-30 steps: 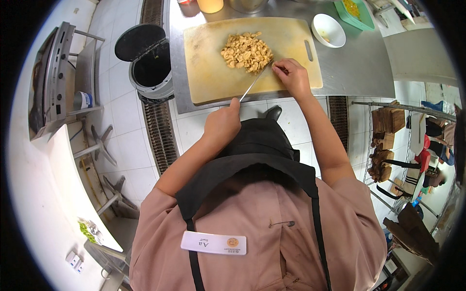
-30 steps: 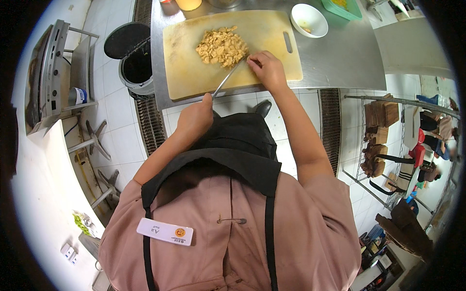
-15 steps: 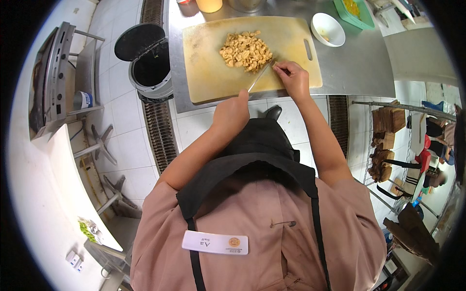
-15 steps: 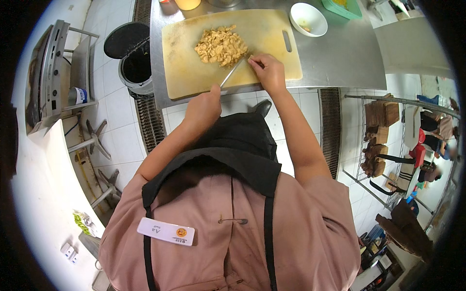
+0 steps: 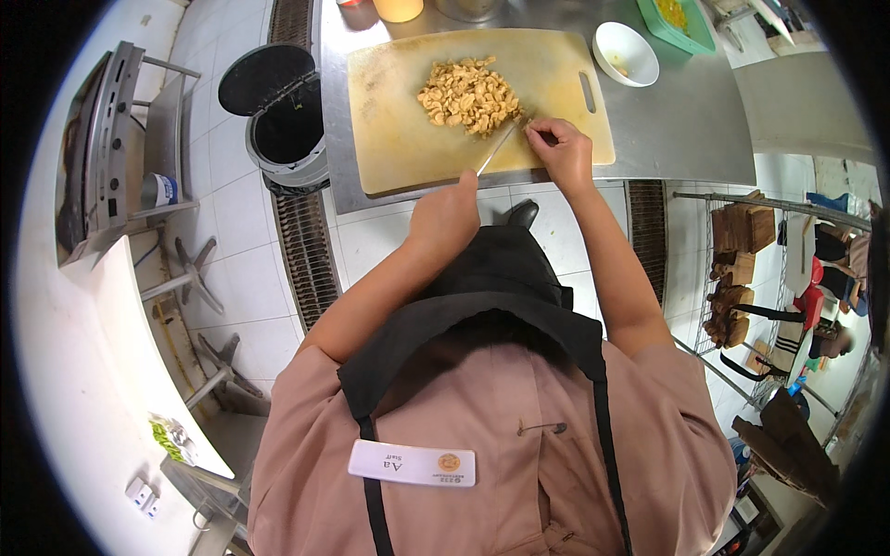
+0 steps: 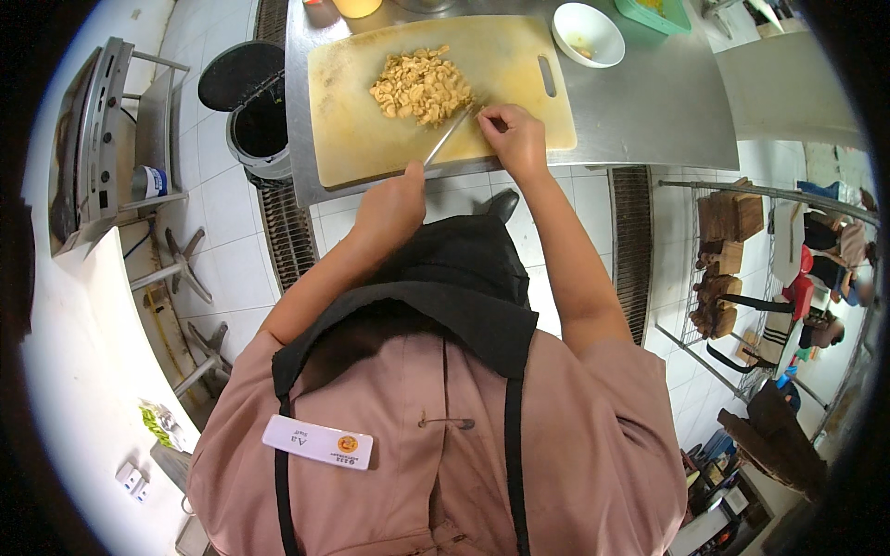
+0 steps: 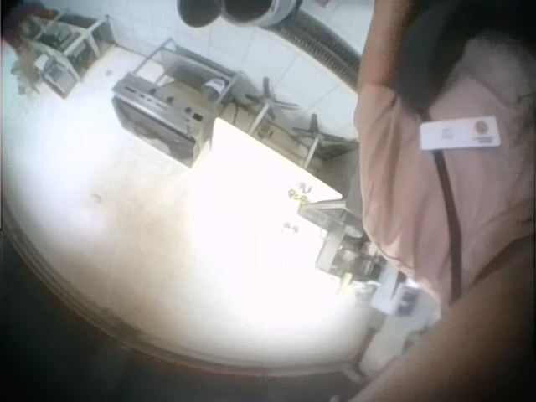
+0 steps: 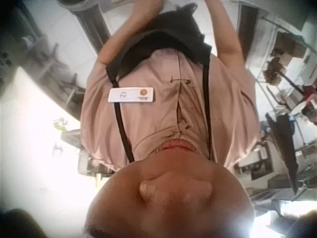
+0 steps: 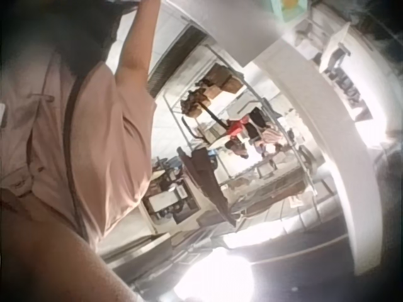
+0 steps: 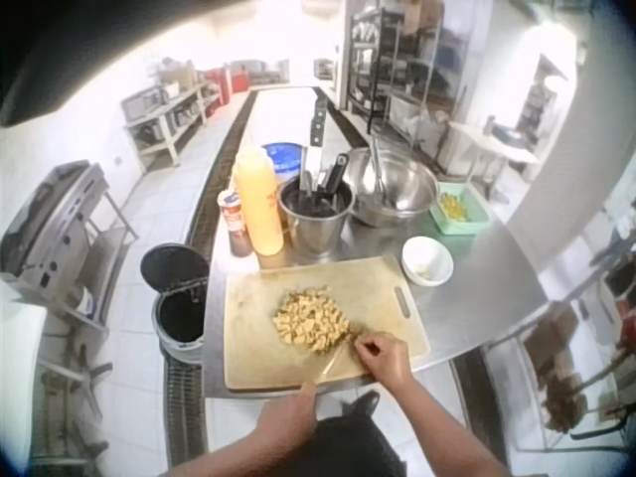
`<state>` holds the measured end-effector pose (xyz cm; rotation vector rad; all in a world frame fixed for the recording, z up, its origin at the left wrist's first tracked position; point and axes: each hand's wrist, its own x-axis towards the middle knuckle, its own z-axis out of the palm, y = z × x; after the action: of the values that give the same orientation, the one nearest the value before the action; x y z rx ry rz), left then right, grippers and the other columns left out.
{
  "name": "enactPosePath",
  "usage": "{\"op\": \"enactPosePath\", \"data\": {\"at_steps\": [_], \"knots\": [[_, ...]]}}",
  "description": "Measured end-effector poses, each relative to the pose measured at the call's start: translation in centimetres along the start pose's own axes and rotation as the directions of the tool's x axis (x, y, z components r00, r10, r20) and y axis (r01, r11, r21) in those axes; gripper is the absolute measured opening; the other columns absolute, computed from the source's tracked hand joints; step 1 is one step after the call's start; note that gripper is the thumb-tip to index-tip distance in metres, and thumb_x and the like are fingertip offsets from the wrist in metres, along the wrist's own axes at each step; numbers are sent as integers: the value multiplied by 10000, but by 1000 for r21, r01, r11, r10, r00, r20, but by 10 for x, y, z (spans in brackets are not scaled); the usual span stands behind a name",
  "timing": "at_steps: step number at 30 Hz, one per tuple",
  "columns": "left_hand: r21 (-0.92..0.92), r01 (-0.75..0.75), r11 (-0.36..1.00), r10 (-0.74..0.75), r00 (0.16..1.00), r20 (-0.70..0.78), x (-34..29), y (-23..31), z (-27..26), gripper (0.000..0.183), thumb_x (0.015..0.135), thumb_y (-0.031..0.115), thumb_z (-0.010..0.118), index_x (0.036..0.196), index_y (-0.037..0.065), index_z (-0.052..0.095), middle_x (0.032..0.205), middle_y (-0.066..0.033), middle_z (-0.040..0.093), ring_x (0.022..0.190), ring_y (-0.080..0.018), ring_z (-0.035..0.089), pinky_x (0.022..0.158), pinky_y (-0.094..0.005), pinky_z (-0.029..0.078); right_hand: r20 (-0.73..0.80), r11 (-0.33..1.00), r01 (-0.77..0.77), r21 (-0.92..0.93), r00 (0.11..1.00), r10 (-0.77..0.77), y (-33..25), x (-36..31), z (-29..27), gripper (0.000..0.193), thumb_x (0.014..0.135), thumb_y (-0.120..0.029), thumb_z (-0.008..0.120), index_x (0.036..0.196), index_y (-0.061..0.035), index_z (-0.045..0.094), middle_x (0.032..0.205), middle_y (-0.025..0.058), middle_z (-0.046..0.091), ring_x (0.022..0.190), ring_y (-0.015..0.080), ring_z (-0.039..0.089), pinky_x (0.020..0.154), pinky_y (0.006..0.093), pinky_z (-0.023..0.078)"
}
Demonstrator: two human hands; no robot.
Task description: The person repeatedly chops small pieces of food on a cutting board using a knife. After chopping, they wash a small bowl at the sink and then transfer the chopped food into the bowl.
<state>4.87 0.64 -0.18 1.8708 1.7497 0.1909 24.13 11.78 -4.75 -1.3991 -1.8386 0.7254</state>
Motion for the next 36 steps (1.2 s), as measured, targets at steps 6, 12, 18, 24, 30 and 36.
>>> {"op": "enactPosePath", "data": {"at_steps": [6, 12, 18, 24, 30, 36], "knots": [[-40, 2, 999, 0, 999, 53, -18, 1, 0, 104, 863, 67, 437, 933, -9, 439, 679, -254, 613, 639, -453, 607, 591, -566, 461, -7, 999, 21, 29, 1000, -20, 6, -3, 1, 113, 796, -76, 710, 880, -2, 694, 869, 96, 693, 751, 154, 656, 694, 262, 531], [-21, -46, 999, 46, 998, -32, -3, -5, 11, 119, 873, 83, 431, 952, -5, 437, 670, -253, 610, 629, -447, 606, 583, -564, 459, 20, 998, 58, -23, 998, -57, 4, -5, -1, 106, 782, -50, 703, 866, 10, 682, 901, 102, 686, 772, 168, 659, 699, 264, 538], [-41, -17, 999, 19, 999, 29, -14, 1, 2, 125, 890, 109, 429, 949, 0, 438, 665, -254, 605, 631, -446, 607, 589, -568, 457, 17, 998, 64, 21, 998, -64, 5, -6, -4, 103, 775, -45, 701, 855, 15, 678, 902, 102, 680, 781, 179, 659, 706, 266, 543], [-80, 3, 997, 2, 998, 60, -12, -6, 17, 141, 917, 136, 416, 949, 1, 439, 702, -258, 613, 682, -450, 610, 627, -572, 453, -20, 994, 112, 8, 994, -112, 8, -6, -1, 95, 756, -46, 683, 844, -12, 671, 854, 101, 663, 714, 227, 637, 661, 303, 515], [-24, 7, 1000, -7, 1000, 6, 4, -12, -5, 155, 930, 165, 417, 962, 17, 448, 711, -249, 616, 691, -453, 604, 638, -569, 448, -3, 999, 48, -10, 999, -48, 7, 4, 7, 108, 780, -40, 689, 879, -2, 671, 876, 111, 660, 770, 201, 652, 699, 291, 531], [-7, 12, 1000, -12, 996, -88, -9, -25, -41, 174, 942, 208, 428, 968, 38, 454, 691, -241, 604, 676, -461, 590, 634, -575, 437, -42, 985, 65, 158, 997, -59, -20, 23, 15, 184, 815, -11, 665, 999, -1, 665, 970, 110, 650, 808, 175, 659, 730, 269, 533]]}}
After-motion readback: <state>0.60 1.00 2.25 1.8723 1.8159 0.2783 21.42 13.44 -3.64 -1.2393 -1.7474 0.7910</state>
